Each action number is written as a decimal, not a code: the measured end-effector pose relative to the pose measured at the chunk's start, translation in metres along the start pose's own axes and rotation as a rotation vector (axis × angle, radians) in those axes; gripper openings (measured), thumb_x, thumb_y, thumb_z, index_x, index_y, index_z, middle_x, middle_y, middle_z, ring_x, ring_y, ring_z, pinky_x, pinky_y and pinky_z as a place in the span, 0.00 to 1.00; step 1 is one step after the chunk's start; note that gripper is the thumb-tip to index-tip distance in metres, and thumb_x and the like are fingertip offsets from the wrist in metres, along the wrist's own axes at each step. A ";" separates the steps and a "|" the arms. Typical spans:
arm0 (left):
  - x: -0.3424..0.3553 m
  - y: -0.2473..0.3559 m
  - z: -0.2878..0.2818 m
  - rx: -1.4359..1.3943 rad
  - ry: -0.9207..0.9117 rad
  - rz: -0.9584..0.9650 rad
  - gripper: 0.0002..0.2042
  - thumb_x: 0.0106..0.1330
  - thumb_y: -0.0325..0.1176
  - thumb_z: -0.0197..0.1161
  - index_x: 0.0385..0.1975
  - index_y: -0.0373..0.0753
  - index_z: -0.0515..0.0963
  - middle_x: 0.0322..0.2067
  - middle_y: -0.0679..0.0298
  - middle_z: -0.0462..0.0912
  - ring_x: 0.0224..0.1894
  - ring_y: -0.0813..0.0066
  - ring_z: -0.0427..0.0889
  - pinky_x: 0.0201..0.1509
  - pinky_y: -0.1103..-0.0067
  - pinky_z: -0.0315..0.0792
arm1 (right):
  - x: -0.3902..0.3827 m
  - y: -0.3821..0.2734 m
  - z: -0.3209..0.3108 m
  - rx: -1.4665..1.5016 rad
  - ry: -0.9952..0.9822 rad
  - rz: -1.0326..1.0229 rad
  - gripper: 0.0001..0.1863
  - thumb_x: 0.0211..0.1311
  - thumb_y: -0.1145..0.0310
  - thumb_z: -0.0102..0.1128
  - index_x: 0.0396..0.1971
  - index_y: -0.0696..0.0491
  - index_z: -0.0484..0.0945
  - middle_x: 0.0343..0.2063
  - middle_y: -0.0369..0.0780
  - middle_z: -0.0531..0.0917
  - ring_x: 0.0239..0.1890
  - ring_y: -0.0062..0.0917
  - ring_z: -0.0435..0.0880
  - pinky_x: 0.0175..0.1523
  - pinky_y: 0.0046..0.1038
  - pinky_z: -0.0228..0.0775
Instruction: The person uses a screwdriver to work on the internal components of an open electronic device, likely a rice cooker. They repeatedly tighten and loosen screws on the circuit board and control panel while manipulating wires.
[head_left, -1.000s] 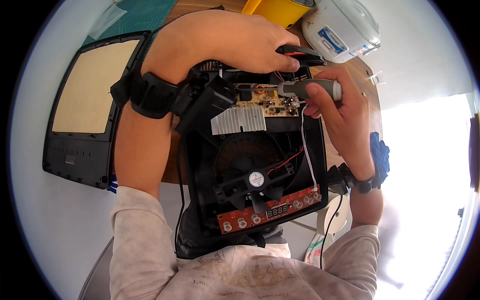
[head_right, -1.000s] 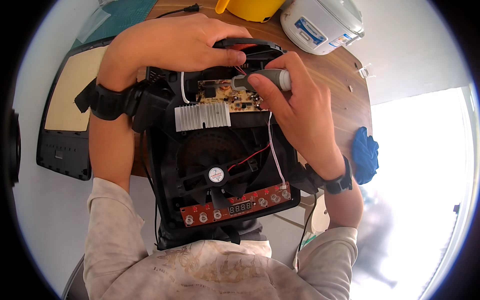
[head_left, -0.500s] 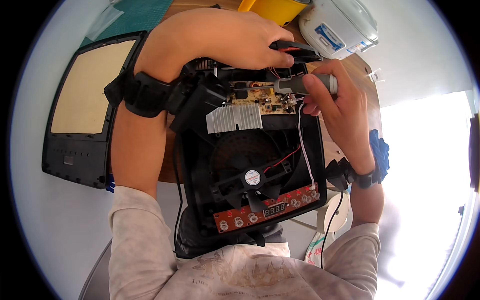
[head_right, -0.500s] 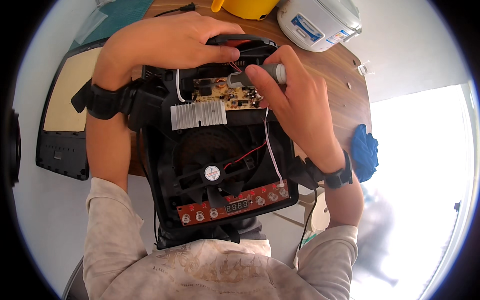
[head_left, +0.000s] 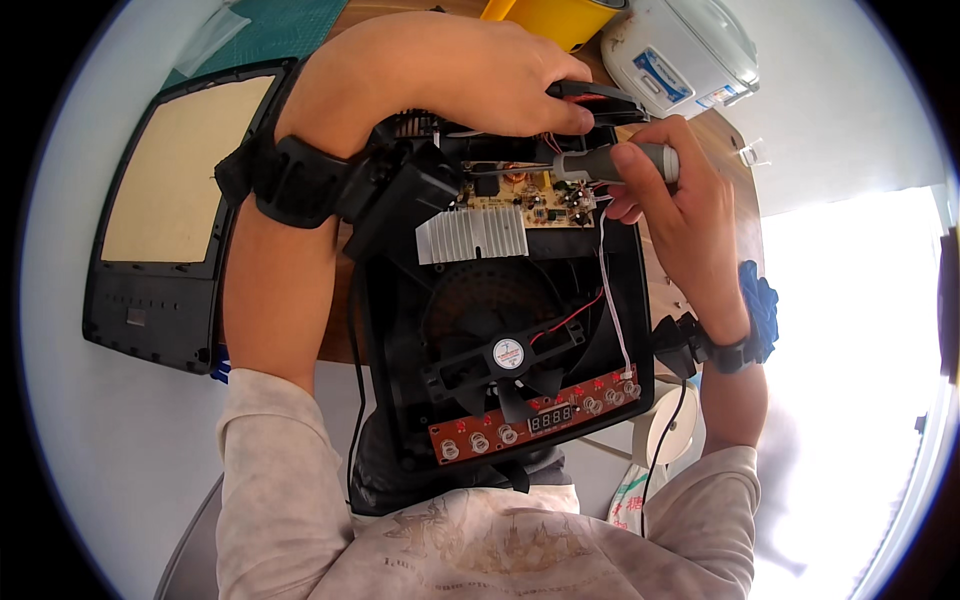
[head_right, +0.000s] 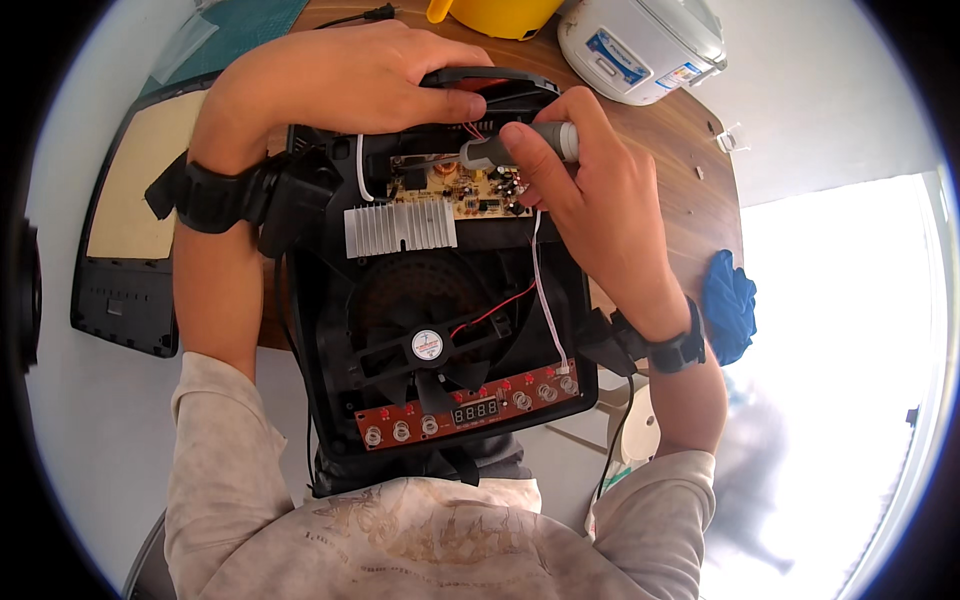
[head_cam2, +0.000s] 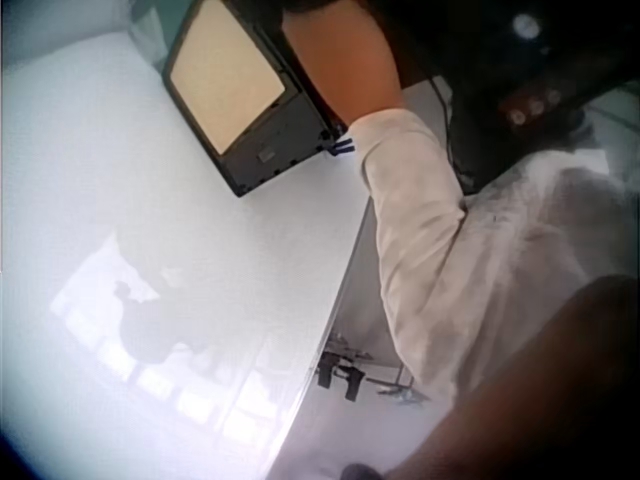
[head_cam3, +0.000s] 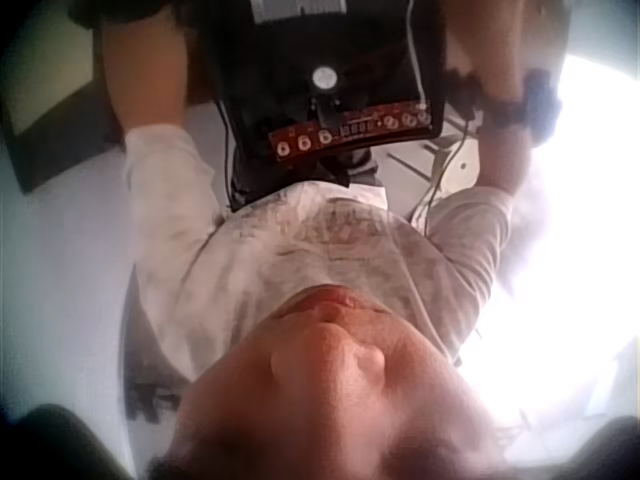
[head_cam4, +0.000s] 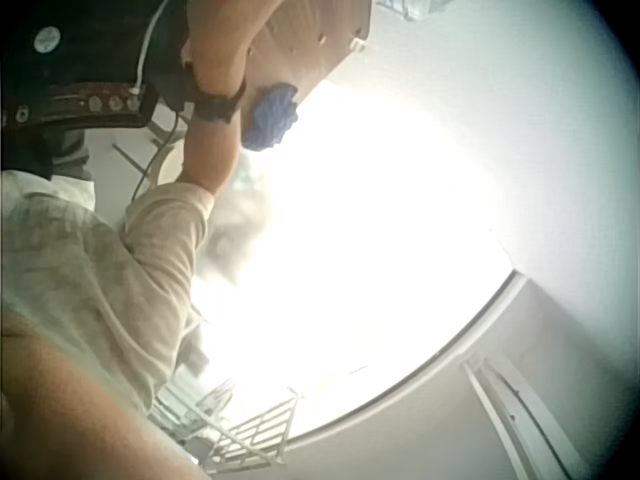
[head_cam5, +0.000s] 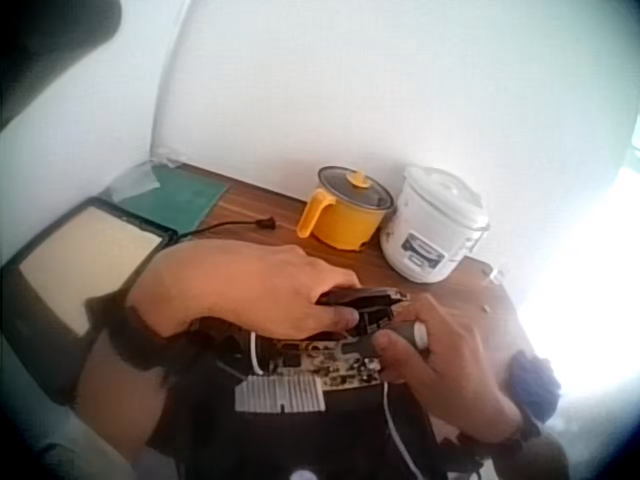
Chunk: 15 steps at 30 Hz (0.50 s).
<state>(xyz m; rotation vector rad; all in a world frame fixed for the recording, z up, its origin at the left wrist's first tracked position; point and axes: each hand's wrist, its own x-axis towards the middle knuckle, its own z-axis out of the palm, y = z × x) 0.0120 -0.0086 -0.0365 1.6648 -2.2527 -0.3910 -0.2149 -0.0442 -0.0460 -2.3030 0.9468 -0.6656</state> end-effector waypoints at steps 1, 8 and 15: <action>0.001 0.000 0.001 0.000 0.000 0.004 0.23 0.72 0.52 0.59 0.59 0.43 0.77 0.39 0.54 0.87 0.37 0.61 0.86 0.41 0.72 0.77 | 0.001 0.000 0.000 -0.015 0.007 -0.015 0.15 0.69 0.58 0.63 0.36 0.55 0.72 0.20 0.38 0.84 0.22 0.22 0.87 0.27 0.22 0.74; 0.002 -0.005 0.004 -0.001 0.031 0.047 0.22 0.72 0.49 0.59 0.59 0.42 0.77 0.41 0.55 0.86 0.39 0.61 0.85 0.44 0.72 0.77 | 0.008 -0.016 -0.001 -0.303 0.001 -0.184 0.16 0.67 0.57 0.63 0.36 0.54 0.72 0.14 0.42 0.78 0.18 0.37 0.82 0.24 0.33 0.67; 0.001 -0.016 0.000 -0.120 0.005 0.052 0.21 0.72 0.44 0.57 0.59 0.40 0.75 0.44 0.52 0.85 0.43 0.58 0.84 0.49 0.71 0.76 | 0.025 -0.030 0.004 -0.423 -0.001 -0.347 0.16 0.65 0.58 0.63 0.35 0.55 0.72 0.13 0.45 0.77 0.19 0.41 0.79 0.25 0.38 0.66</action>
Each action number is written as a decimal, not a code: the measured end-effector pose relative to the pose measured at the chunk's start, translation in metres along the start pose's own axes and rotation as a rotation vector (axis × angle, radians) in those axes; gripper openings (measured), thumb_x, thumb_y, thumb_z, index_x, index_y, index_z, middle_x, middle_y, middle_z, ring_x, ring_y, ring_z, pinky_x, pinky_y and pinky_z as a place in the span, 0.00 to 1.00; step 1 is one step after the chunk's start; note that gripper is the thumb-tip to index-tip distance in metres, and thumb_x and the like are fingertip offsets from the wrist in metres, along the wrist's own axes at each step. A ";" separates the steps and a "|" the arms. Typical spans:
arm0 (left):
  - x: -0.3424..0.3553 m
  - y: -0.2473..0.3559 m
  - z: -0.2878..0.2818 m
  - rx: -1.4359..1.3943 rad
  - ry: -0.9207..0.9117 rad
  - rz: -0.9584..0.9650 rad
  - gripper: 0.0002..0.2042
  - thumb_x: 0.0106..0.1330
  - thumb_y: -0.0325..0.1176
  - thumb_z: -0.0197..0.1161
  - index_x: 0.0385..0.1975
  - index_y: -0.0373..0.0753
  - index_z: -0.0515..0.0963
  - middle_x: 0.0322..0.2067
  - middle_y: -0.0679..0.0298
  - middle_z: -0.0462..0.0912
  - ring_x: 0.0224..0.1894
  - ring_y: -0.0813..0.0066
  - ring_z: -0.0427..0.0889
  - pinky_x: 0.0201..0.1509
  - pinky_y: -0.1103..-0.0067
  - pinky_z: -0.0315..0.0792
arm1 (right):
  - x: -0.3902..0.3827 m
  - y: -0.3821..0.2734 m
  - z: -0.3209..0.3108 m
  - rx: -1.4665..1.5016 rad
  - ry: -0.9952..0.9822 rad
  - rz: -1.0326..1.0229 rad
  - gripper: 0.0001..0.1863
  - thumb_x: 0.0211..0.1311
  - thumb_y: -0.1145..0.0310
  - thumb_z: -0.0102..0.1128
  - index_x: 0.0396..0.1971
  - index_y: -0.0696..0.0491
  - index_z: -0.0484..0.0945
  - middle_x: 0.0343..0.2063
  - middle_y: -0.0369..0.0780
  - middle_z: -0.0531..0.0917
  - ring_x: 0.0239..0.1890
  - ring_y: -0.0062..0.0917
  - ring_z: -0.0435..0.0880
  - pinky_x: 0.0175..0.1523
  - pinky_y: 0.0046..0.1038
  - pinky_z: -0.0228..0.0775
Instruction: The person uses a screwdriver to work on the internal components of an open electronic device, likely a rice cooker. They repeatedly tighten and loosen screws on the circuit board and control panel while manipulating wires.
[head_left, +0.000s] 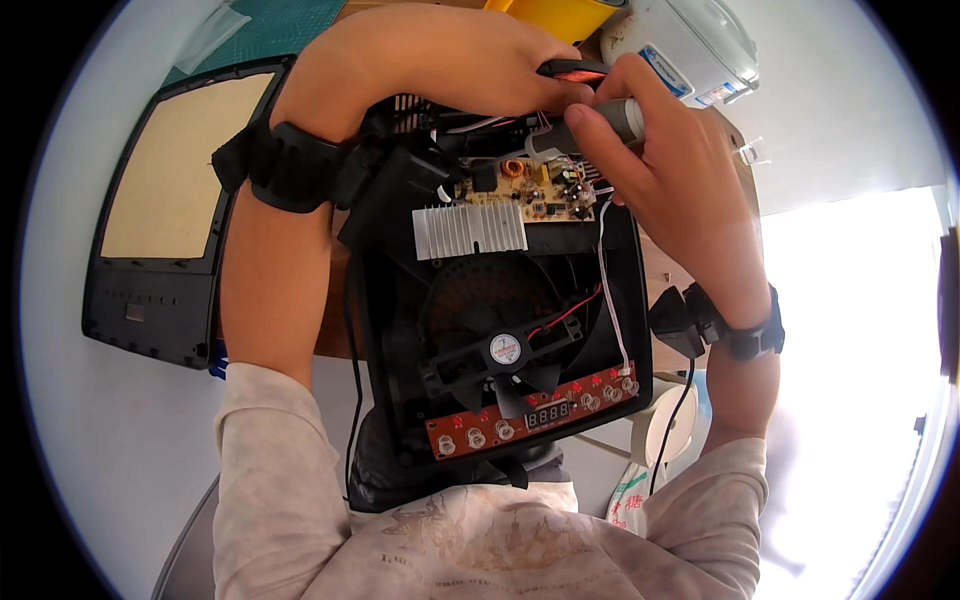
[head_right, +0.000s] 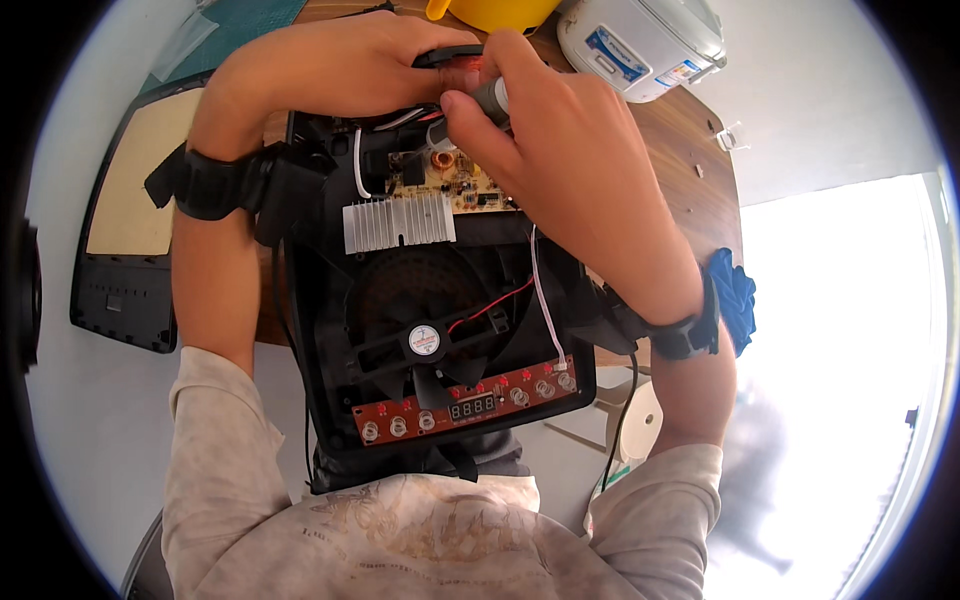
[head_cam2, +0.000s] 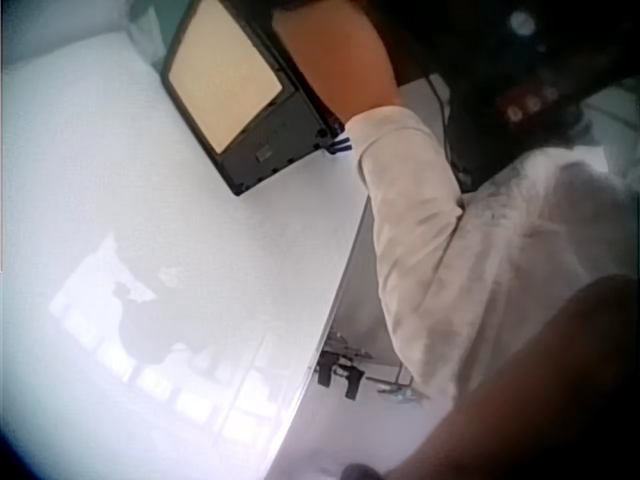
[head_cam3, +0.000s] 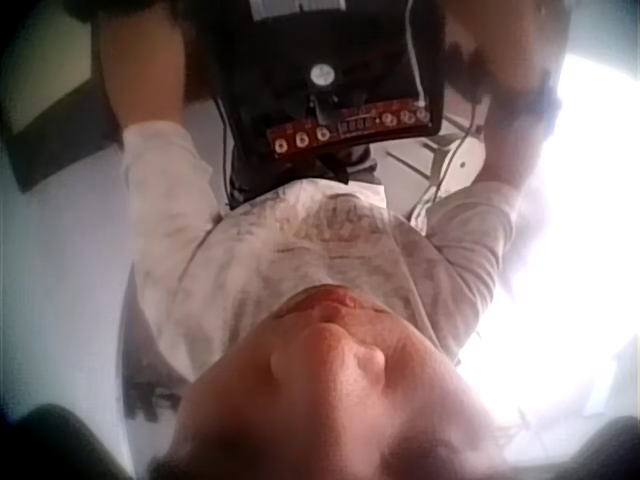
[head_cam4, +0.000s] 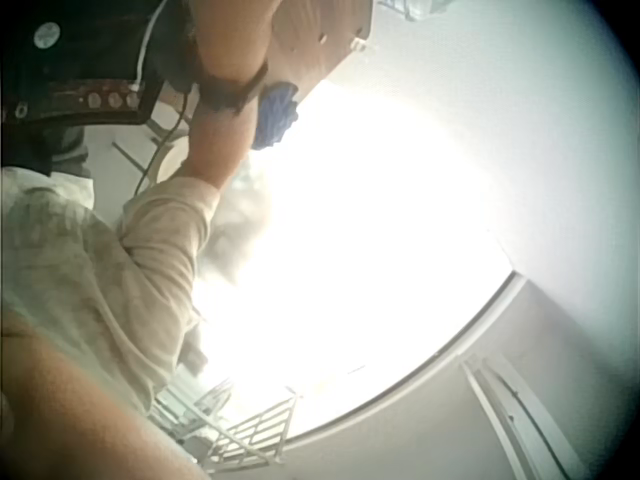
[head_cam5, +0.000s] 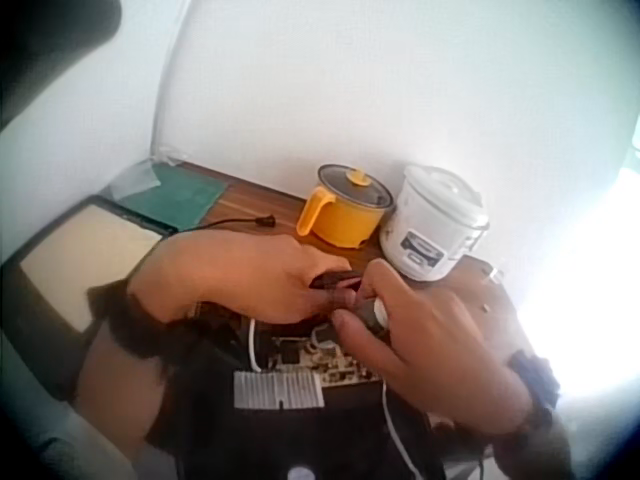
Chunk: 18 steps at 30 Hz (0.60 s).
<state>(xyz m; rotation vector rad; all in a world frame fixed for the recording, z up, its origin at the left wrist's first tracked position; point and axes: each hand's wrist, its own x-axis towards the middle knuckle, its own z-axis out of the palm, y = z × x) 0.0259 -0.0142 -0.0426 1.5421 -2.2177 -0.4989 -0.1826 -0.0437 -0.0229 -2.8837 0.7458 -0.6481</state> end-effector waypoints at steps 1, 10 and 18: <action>-0.008 0.025 -0.021 -0.019 -0.095 -0.061 0.19 0.73 0.42 0.54 0.59 0.40 0.74 0.44 0.51 0.84 0.45 0.57 0.83 0.51 0.70 0.75 | 0.001 0.003 -0.001 0.026 -0.013 0.039 0.15 0.65 0.58 0.63 0.35 0.55 0.73 0.13 0.45 0.77 0.19 0.41 0.79 0.26 0.38 0.66; -0.007 0.036 -0.044 -0.103 -0.304 -0.105 0.15 0.73 0.41 0.50 0.50 0.38 0.74 0.43 0.49 0.83 0.46 0.55 0.82 0.49 0.68 0.74 | 0.002 0.006 -0.004 0.077 -0.033 0.039 0.13 0.62 0.61 0.62 0.36 0.55 0.75 0.14 0.45 0.77 0.19 0.41 0.79 0.26 0.38 0.67; -0.012 0.035 -0.032 -0.067 -0.172 -0.127 0.14 0.72 0.38 0.52 0.49 0.37 0.74 0.42 0.48 0.83 0.45 0.53 0.83 0.49 0.67 0.75 | 0.009 -0.004 0.002 -0.084 -0.016 0.049 0.16 0.70 0.51 0.59 0.36 0.50 0.76 0.15 0.39 0.78 0.16 0.32 0.77 0.27 0.32 0.65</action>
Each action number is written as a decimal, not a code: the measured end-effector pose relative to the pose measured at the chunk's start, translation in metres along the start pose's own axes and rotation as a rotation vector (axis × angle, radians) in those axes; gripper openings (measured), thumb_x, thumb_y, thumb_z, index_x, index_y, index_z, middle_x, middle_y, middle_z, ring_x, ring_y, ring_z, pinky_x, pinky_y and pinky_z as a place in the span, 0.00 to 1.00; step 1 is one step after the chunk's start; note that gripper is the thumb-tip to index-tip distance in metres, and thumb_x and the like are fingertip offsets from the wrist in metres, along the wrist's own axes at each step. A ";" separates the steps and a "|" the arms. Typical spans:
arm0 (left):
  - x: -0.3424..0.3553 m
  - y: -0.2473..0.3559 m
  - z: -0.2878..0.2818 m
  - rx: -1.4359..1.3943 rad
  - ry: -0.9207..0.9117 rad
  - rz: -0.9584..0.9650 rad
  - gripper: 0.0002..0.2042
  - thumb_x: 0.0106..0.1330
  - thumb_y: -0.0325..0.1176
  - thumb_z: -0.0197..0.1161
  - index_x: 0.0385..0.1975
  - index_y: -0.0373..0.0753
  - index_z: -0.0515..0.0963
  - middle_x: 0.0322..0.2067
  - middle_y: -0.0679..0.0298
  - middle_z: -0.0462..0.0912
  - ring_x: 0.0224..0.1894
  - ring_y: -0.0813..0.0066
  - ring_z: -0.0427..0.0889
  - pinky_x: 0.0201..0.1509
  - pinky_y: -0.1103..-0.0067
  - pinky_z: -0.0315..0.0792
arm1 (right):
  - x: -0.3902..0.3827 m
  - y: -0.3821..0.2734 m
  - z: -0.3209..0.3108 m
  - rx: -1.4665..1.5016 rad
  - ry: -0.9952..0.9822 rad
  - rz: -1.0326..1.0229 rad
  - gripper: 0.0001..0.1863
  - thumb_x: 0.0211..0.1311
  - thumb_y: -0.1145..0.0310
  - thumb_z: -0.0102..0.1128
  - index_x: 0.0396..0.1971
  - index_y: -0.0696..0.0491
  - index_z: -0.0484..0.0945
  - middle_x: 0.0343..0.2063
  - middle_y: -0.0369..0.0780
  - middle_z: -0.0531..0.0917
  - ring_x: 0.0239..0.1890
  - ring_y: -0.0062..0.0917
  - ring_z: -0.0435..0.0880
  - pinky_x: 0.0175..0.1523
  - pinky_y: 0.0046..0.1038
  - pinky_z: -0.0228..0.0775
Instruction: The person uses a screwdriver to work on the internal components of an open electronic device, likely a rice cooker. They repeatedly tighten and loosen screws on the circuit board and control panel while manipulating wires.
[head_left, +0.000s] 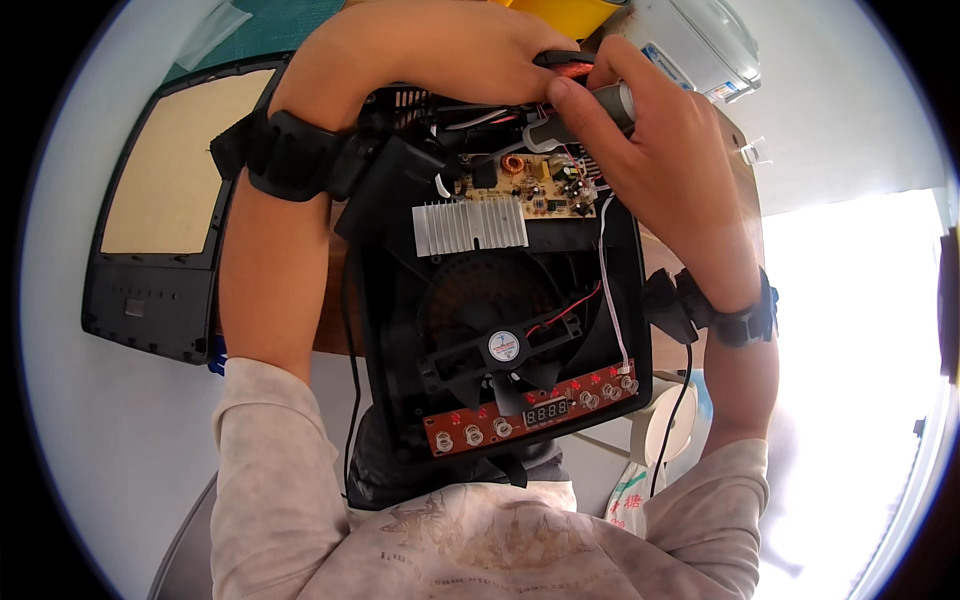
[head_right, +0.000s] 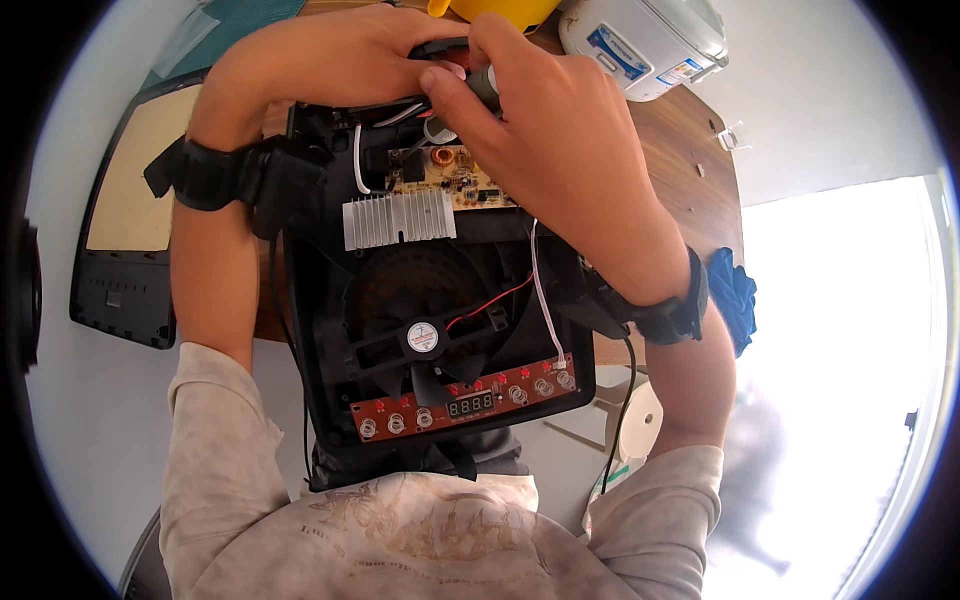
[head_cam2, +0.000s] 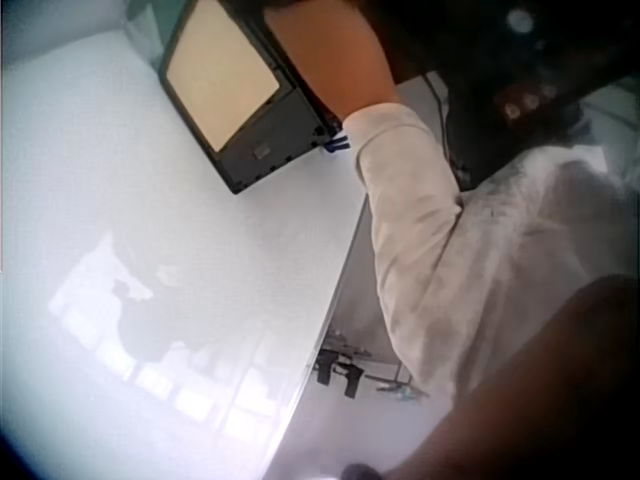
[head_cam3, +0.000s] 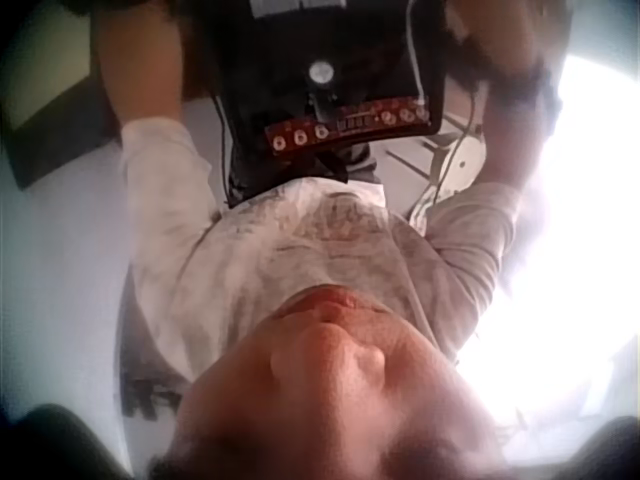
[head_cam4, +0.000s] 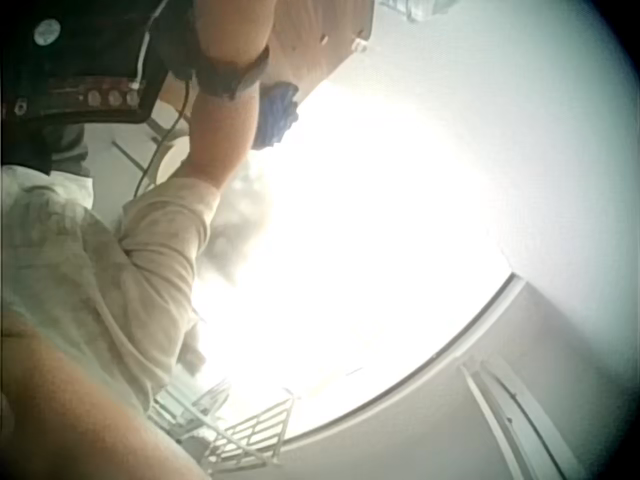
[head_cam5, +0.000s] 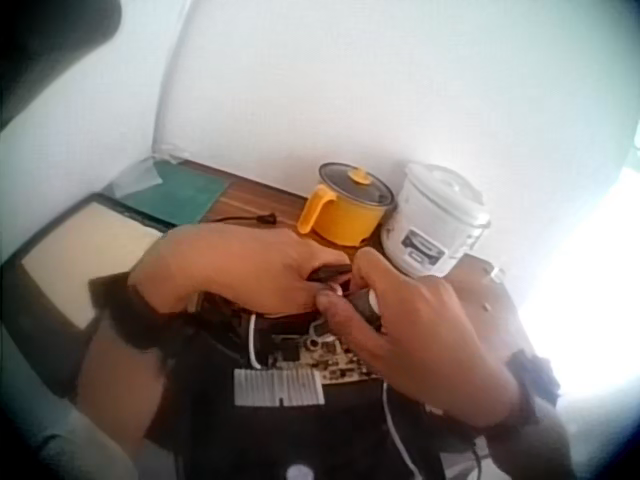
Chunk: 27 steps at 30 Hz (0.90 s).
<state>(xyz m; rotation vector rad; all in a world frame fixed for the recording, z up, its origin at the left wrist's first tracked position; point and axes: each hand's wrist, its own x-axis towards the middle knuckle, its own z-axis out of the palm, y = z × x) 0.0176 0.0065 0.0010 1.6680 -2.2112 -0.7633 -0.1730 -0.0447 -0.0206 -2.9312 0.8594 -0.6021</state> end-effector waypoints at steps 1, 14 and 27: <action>0.007 -0.003 -0.002 0.014 -0.023 -0.029 0.13 0.72 0.38 0.52 0.49 0.37 0.75 0.42 0.48 0.83 0.45 0.53 0.83 0.49 0.67 0.75 | 0.001 -0.001 -0.001 -0.026 -0.025 0.031 0.17 0.70 0.50 0.58 0.36 0.50 0.76 0.14 0.39 0.78 0.16 0.30 0.78 0.26 0.31 0.65; 0.008 -0.006 -0.006 0.010 -0.060 0.020 0.15 0.72 0.38 0.52 0.51 0.37 0.75 0.44 0.47 0.83 0.46 0.53 0.83 0.50 0.66 0.76 | -0.002 0.003 0.005 0.004 0.019 0.107 0.18 0.71 0.49 0.58 0.36 0.50 0.72 0.11 0.38 0.77 0.13 0.32 0.78 0.23 0.29 0.66; 0.007 -0.007 -0.005 0.010 -0.071 0.037 0.18 0.71 0.38 0.54 0.57 0.38 0.73 0.47 0.47 0.83 0.48 0.52 0.83 0.53 0.66 0.76 | -0.002 0.005 0.002 -0.082 0.003 -0.005 0.16 0.70 0.54 0.59 0.42 0.50 0.70 0.22 0.45 0.85 0.26 0.42 0.86 0.28 0.36 0.74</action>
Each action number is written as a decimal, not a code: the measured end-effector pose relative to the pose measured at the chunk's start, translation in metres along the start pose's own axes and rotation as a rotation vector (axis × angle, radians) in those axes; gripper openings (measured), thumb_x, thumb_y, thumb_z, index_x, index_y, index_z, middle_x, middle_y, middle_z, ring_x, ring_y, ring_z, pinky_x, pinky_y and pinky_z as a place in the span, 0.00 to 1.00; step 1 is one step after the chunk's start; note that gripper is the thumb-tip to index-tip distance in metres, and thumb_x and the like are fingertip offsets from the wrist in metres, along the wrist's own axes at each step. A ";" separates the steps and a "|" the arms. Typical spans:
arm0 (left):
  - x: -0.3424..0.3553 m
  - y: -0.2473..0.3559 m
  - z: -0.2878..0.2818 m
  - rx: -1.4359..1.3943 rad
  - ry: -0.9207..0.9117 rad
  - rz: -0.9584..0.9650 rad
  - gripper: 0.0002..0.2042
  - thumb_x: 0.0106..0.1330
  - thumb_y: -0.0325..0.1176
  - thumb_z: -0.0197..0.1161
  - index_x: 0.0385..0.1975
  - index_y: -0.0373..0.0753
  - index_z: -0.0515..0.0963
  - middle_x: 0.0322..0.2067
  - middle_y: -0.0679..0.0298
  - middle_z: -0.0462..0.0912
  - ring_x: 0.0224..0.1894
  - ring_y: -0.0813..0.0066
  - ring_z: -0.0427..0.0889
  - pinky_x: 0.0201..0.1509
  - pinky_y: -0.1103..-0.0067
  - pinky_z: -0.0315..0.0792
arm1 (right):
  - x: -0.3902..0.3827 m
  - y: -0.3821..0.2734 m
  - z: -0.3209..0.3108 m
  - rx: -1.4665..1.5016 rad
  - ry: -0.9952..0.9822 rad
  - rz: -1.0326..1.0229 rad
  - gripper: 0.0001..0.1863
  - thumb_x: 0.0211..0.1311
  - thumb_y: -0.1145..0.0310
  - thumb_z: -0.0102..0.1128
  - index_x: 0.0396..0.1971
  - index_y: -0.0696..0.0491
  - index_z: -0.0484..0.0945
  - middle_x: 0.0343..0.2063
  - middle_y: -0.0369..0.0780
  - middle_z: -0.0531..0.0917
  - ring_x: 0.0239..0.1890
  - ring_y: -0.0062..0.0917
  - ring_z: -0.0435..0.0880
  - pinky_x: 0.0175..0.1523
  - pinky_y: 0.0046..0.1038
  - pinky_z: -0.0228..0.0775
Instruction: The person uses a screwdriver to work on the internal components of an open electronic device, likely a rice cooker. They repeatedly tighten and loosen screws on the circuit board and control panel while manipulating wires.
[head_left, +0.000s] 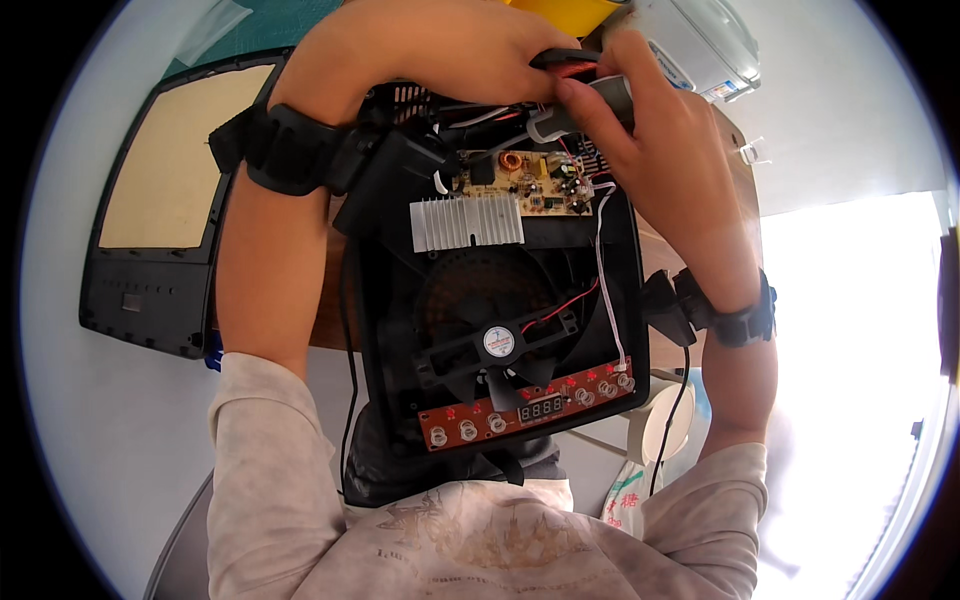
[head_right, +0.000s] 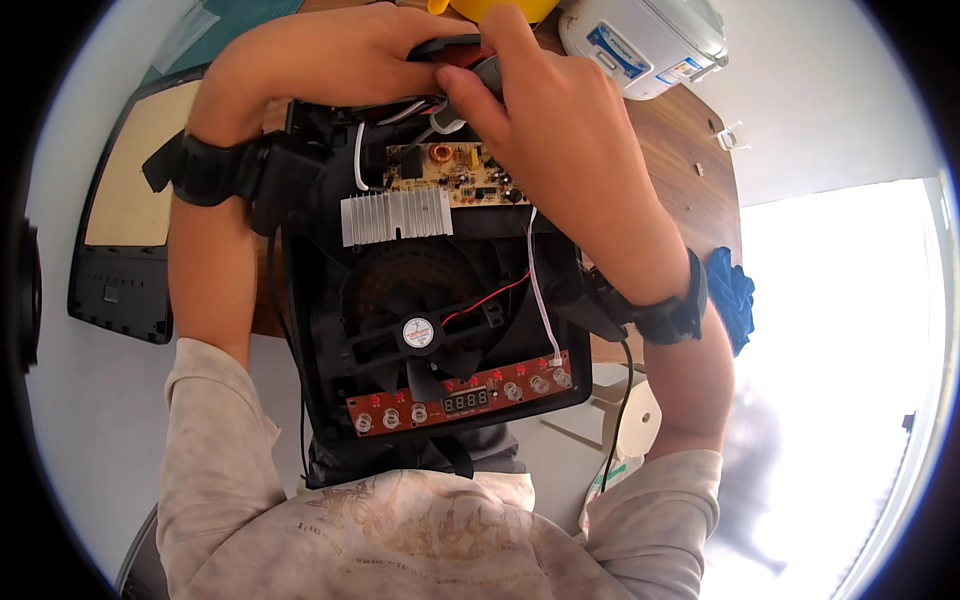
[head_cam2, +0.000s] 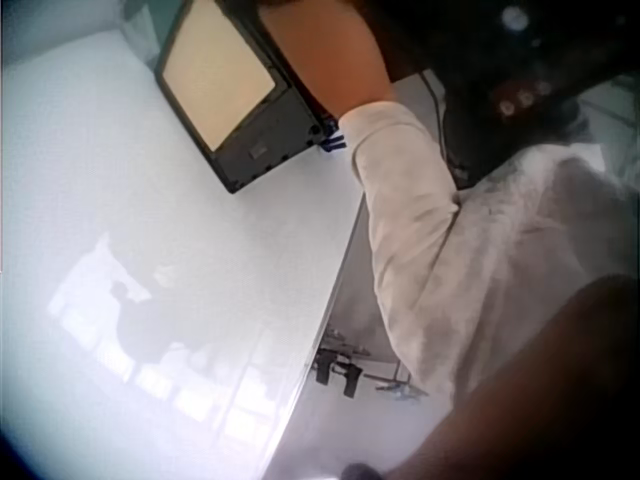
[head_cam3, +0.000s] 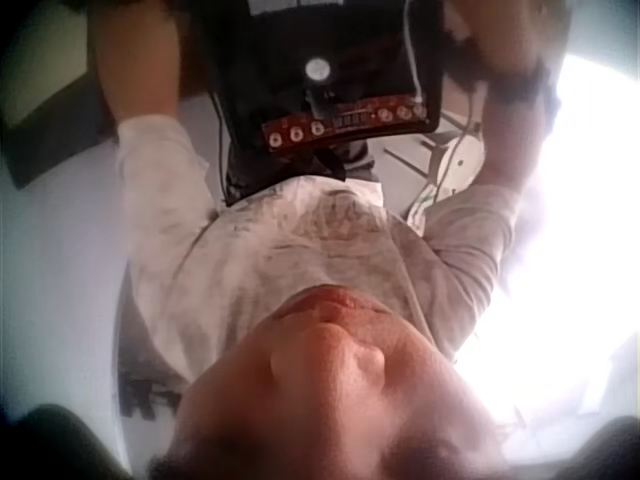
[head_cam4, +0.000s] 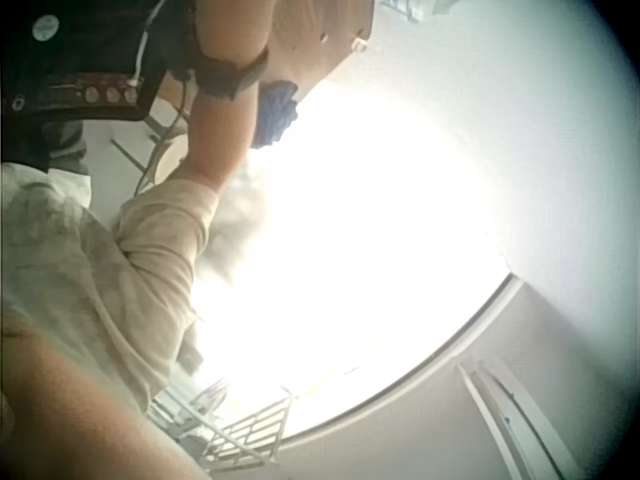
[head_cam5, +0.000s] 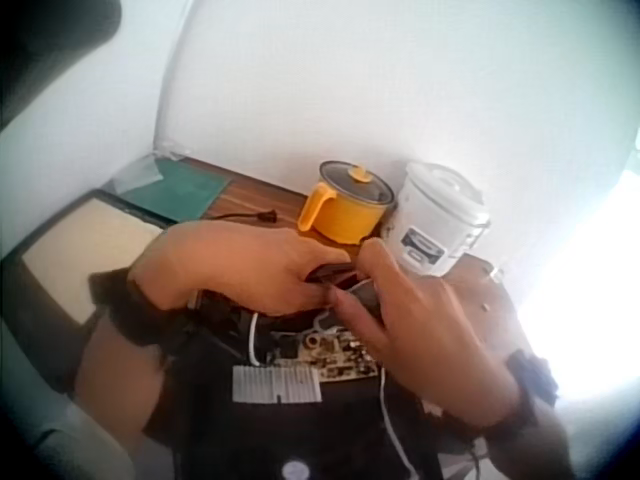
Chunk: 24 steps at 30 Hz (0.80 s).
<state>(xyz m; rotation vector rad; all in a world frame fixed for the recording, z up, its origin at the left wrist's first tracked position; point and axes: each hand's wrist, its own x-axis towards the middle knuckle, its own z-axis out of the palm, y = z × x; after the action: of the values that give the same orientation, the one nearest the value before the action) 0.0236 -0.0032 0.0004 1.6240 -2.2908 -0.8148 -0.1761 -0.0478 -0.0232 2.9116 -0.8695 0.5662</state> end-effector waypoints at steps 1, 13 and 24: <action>0.000 0.001 0.000 -0.015 0.004 -0.008 0.18 0.72 0.38 0.54 0.57 0.38 0.73 0.47 0.47 0.83 0.48 0.52 0.83 0.53 0.66 0.75 | 0.001 0.002 0.001 0.032 -0.001 -0.018 0.15 0.70 0.54 0.59 0.42 0.50 0.70 0.23 0.45 0.85 0.26 0.42 0.87 0.29 0.35 0.74; 0.009 0.002 0.006 -0.013 0.016 -0.077 0.16 0.72 0.38 0.53 0.55 0.38 0.73 0.46 0.49 0.83 0.48 0.53 0.82 0.52 0.67 0.74 | 0.002 -0.002 -0.010 0.073 -0.140 -0.026 0.13 0.70 0.59 0.60 0.45 0.49 0.70 0.23 0.44 0.85 0.27 0.43 0.86 0.33 0.36 0.72; -0.004 -0.006 0.001 -0.071 -0.009 0.089 0.15 0.74 0.40 0.52 0.52 0.38 0.74 0.45 0.49 0.83 0.48 0.54 0.82 0.51 0.68 0.74 | -0.001 0.001 -0.012 0.186 -0.089 -0.306 0.10 0.64 0.72 0.63 0.42 0.53 0.72 0.35 0.38 0.83 0.32 0.34 0.85 0.36 0.30 0.74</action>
<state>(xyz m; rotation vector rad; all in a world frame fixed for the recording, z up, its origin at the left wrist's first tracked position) 0.0296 -0.0010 -0.0033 1.4802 -2.2946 -0.8738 -0.1815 -0.0466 -0.0130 3.1707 -0.3796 0.5204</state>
